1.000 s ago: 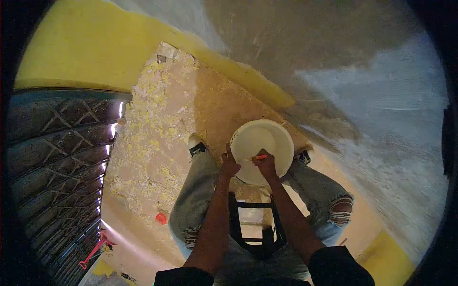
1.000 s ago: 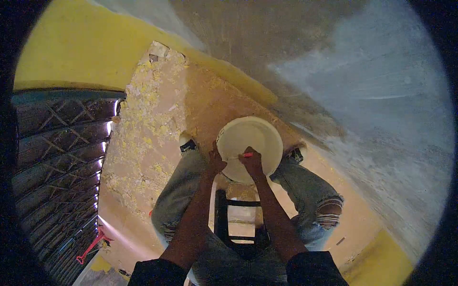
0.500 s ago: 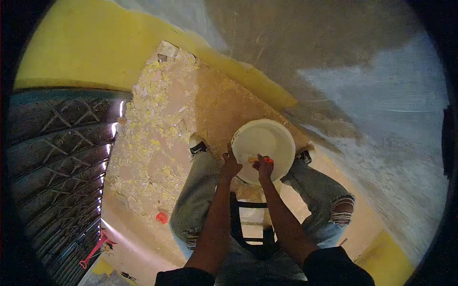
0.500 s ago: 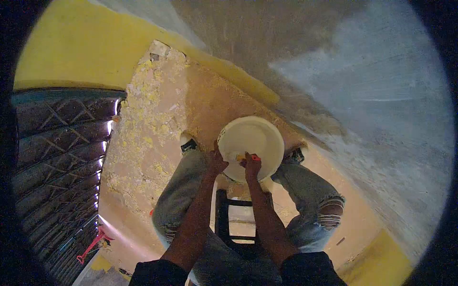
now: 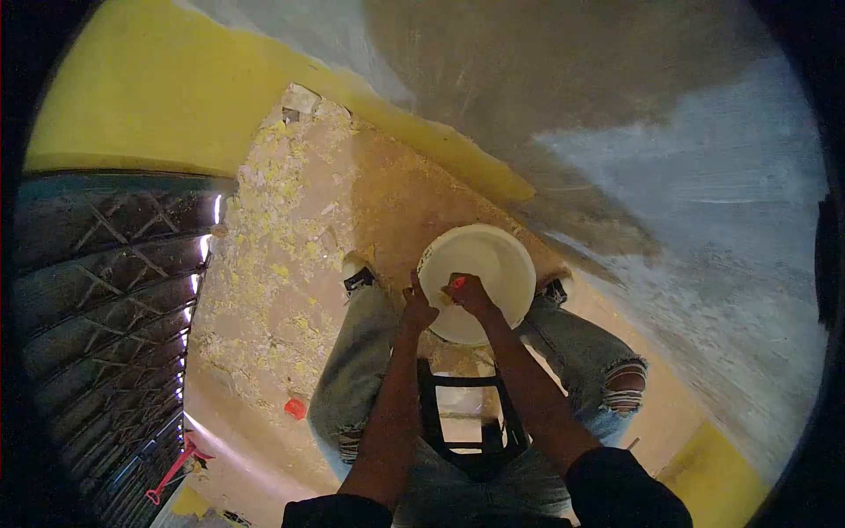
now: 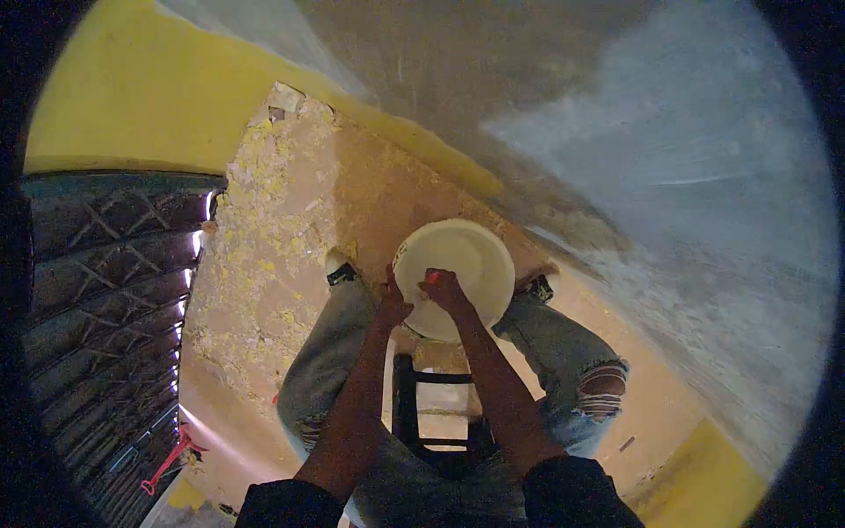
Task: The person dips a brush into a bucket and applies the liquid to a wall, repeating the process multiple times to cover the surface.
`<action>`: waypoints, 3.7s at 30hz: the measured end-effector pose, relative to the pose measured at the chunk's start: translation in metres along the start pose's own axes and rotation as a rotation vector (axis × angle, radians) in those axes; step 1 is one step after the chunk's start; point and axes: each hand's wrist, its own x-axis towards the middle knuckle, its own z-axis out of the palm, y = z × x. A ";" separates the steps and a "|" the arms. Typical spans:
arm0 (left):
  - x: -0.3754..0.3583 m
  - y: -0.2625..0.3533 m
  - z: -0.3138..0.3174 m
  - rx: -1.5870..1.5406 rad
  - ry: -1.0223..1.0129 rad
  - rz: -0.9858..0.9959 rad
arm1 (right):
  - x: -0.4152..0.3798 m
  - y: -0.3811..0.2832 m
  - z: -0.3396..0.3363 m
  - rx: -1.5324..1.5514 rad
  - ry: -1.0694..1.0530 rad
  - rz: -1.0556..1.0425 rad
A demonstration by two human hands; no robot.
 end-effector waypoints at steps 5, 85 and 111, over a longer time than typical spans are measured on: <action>0.003 0.003 -0.002 0.076 -0.075 -0.172 | 0.007 -0.029 -0.007 -0.186 -0.295 -0.019; -0.024 0.245 -0.120 0.548 -0.213 0.383 | -0.089 -0.203 -0.105 1.201 0.487 -0.258; -0.011 0.250 -0.126 0.549 -0.332 0.330 | 0.034 -0.015 -0.057 1.231 0.654 -0.222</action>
